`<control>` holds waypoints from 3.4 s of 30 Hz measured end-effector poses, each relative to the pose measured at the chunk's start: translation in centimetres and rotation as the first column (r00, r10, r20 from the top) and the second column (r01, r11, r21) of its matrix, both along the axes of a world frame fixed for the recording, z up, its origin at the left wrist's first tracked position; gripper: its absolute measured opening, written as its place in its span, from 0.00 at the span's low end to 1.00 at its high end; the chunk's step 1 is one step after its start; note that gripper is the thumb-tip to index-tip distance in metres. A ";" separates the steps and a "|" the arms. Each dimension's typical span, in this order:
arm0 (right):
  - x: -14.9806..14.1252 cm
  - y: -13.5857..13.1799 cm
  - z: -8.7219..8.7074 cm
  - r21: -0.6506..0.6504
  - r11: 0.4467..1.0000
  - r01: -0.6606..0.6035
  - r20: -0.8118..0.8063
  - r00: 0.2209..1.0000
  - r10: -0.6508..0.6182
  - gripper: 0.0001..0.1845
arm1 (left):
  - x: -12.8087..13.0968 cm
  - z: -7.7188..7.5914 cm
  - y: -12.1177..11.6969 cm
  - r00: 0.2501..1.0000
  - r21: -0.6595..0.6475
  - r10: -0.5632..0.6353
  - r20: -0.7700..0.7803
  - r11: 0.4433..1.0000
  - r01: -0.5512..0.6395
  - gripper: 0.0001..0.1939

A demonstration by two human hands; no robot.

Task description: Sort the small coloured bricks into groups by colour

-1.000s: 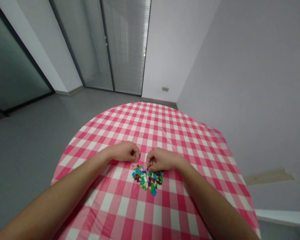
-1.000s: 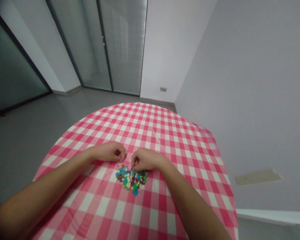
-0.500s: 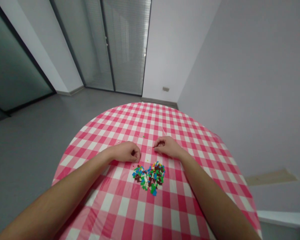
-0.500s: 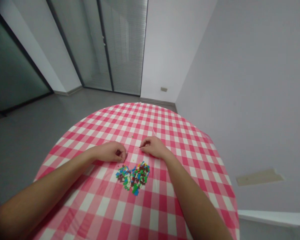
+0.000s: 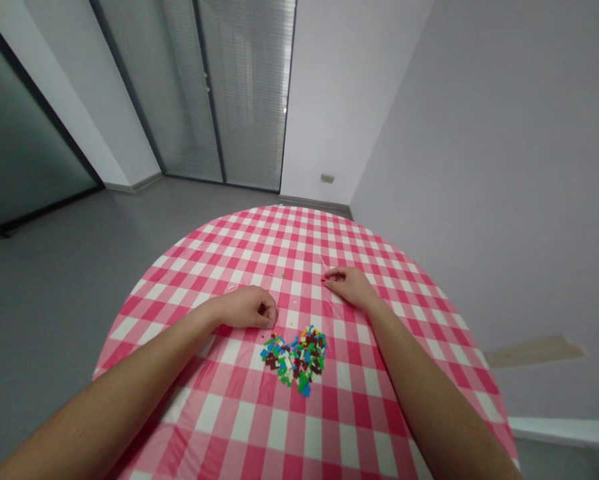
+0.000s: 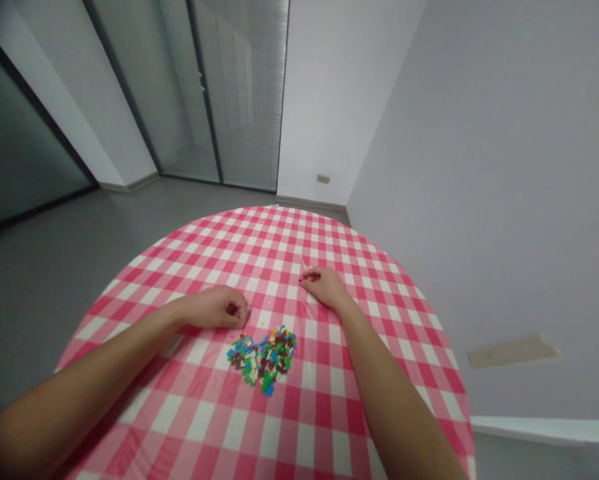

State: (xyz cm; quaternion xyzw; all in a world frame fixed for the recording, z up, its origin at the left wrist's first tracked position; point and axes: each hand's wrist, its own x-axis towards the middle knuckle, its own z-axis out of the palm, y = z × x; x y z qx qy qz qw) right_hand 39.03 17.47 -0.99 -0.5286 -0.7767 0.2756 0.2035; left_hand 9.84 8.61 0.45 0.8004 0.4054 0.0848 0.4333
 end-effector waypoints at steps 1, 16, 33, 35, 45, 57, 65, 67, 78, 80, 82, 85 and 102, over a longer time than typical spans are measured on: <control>0.0 0.1 -0.1 0.009 1.000 0.008 0.005 1.000 -0.008 0.09 | 0.0 0.1 0.0 1.000 -0.004 0.001 -0.003 1.000 -0.001 0.05; 0.1 0.2 -0.6 0.101 0.994 -0.044 0.051 0.998 0.039 0.16 | 0.2 0.4 -0.1 1.000 0.005 0.011 -0.015 1.000 -0.011 0.05; -4.7 -6.5 4.6 -0.366 0.760 -0.536 0.270 0.720 0.639 0.07 | 0.2 0.4 -0.2 1.000 -0.010 0.010 -0.026 1.000 -0.010 0.06; -4.6 -6.3 4.6 -0.386 0.750 -0.538 0.228 0.732 0.642 0.05 | 0.2 0.4 -0.2 1.000 -0.012 0.009 -0.024 1.000 -0.010 0.06; 0.0 -1.7 4.2 -0.208 0.949 -0.237 -0.095 0.971 0.221 0.05 | 0.1 0.2 -0.1 1.000 -0.017 0.014 -0.017 1.000 -0.015 0.05; -2.8 -4.8 4.2 -0.669 0.586 -0.457 -0.108 0.840 0.532 0.06 | 0.3 0.6 -0.2 0.999 -0.019 0.024 -0.022 1.000 -0.025 0.06; -2.2 -4.5 4.9 -0.622 0.625 -0.473 -0.191 0.865 0.464 0.08 | 0.2 0.4 -0.2 1.000 -0.004 0.007 -0.017 1.000 -0.007 0.06; -1.1 -3.5 4.7 -0.544 0.717 -0.437 -0.222 0.898 0.380 0.10 | 0.2 0.4 -0.1 1.000 0.001 0.004 -0.019 1.000 -0.004 0.06; 0.9 -1.1 2.8 -0.284 0.956 -0.072 0.165 0.979 0.123 0.12 | 0.2 0.3 0.0 1.000 -0.022 0.010 -0.011 1.000 -0.010 0.06; 0.9 -1.0 2.8 -0.172 0.984 -0.051 0.234 0.968 0.091 0.09 | 0.2 0.3 0.0 1.000 -0.019 0.009 -0.014 1.000 -0.009 0.06; 1.0 -0.8 2.8 -0.156 0.985 -0.076 0.223 0.969 0.110 0.04 | 0.2 0.2 0.0 1.000 -0.020 0.007 -0.016 1.000 -0.007 0.06; 1.2 -0.5 2.5 -0.150 0.984 -0.095 0.214 0.969 0.126 0.04 | 0.1 0.0 0.1 1.000 -0.017 0.004 -0.013 1.000 -0.004 0.06; -0.3 -0.2 -0.1 0.208 0.976 -0.065 0.159 0.987 0.032 0.12 | 0.2 0.5 -0.1 1.000 -0.005 0.014 -0.019 1.000 -0.015 0.04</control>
